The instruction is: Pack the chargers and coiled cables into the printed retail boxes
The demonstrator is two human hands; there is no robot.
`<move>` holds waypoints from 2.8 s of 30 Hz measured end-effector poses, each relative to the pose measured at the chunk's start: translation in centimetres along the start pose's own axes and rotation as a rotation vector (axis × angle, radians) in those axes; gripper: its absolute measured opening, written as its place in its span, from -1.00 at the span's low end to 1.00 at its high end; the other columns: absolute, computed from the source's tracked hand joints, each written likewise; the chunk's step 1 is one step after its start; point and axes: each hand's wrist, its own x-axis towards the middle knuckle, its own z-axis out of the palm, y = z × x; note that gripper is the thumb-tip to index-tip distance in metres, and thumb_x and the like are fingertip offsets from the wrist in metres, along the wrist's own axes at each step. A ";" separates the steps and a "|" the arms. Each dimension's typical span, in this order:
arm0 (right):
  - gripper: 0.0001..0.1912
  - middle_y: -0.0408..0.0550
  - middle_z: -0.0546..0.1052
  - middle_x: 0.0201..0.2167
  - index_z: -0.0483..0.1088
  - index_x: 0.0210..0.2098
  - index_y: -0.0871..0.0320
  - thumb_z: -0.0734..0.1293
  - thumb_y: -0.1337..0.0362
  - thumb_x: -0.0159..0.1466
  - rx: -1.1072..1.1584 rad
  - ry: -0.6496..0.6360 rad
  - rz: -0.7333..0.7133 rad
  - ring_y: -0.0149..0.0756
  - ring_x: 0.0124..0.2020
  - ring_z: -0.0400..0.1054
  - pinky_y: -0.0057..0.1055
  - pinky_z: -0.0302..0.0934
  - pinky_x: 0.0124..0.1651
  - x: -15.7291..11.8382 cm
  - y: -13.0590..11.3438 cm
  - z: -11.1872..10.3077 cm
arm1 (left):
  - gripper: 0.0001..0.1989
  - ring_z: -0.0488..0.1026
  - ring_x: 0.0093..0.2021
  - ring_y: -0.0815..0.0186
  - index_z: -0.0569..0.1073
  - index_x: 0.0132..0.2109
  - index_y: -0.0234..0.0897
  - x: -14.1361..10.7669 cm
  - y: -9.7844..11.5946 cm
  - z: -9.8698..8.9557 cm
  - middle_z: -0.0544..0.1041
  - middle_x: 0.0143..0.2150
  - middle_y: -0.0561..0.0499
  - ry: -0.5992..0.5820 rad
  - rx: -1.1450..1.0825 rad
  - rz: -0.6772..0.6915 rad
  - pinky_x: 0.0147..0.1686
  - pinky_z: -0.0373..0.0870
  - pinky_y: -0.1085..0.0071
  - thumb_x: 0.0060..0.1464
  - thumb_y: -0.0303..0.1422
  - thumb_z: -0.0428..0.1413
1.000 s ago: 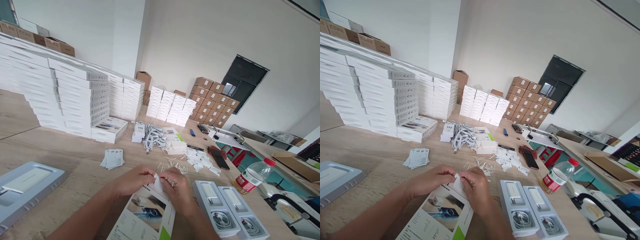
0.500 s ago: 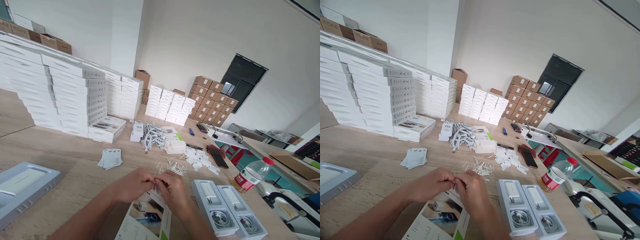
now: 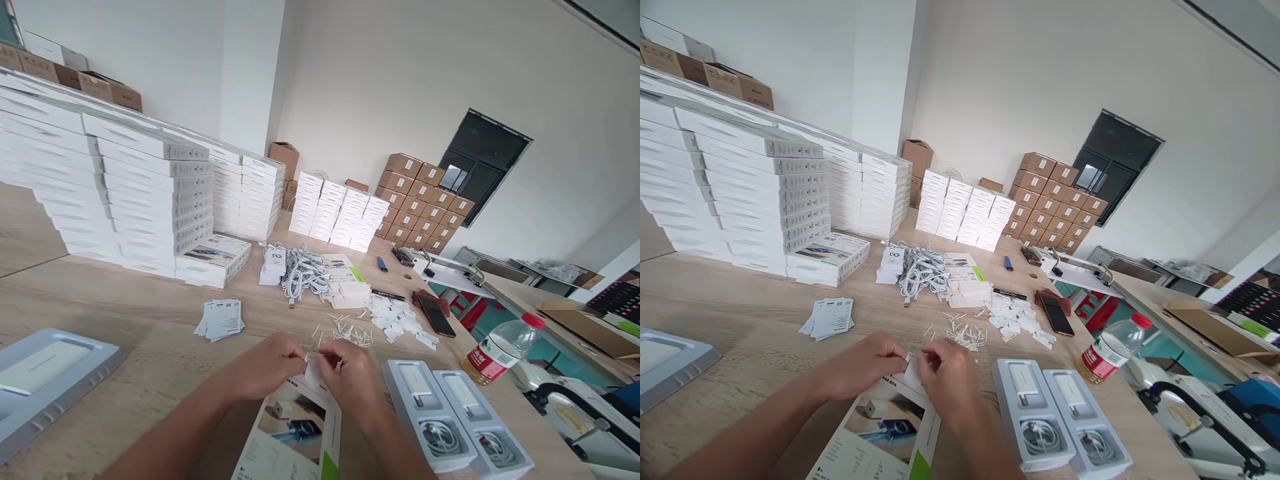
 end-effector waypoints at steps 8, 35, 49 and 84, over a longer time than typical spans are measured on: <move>-0.78 -0.14 0.48 -0.57 0.45 -0.54 0.09 0.25 0.42 0.16 -0.150 0.014 -0.070 -0.38 -0.55 0.30 -0.46 0.05 -0.47 -0.2 -1.7 1.3 | -0.70 -0.05 -0.54 0.37 0.02 -0.61 -0.21 0.2 -0.1 0.6 -0.03 -0.59 0.13 0.028 0.062 -0.015 -0.53 -0.09 0.38 -0.03 -0.32 -0.03; -0.86 -0.13 0.58 -0.38 0.52 -0.37 0.08 0.30 0.35 0.23 0.230 0.004 0.171 -0.28 -0.33 0.42 -0.39 0.28 -0.24 0.3 0.1 -0.2 | -0.75 0.21 -0.49 0.36 0.50 -0.47 -0.30 -0.1 -0.1 -1.3 0.32 -0.53 0.12 0.031 -0.153 -0.058 -0.46 0.07 0.44 0.05 -0.24 0.09; -0.80 -0.11 0.50 -0.41 0.41 -0.36 0.09 0.22 0.46 0.31 -0.067 0.025 -0.274 -0.26 -0.34 0.33 -0.32 0.16 -0.26 -0.4 -0.4 -0.8 | -0.81 0.41 -0.37 0.26 0.52 -0.29 -0.30 -0.2 -0.4 -1.2 0.53 -0.39 0.08 0.224 -0.384 -0.154 -0.37 0.26 0.42 -0.15 -0.39 0.15; -0.59 -0.10 0.53 -0.30 0.51 -0.11 0.07 0.53 0.18 0.04 0.594 0.024 0.353 -0.21 -0.31 0.42 -0.33 0.35 -0.31 0.4 1.3 -0.9 | -0.90 0.41 -0.46 0.30 0.37 -0.30 -0.18 -0.6 2.0 0.4 0.53 -0.41 0.14 0.387 -0.065 -0.027 -0.46 0.21 0.42 0.00 -0.31 0.12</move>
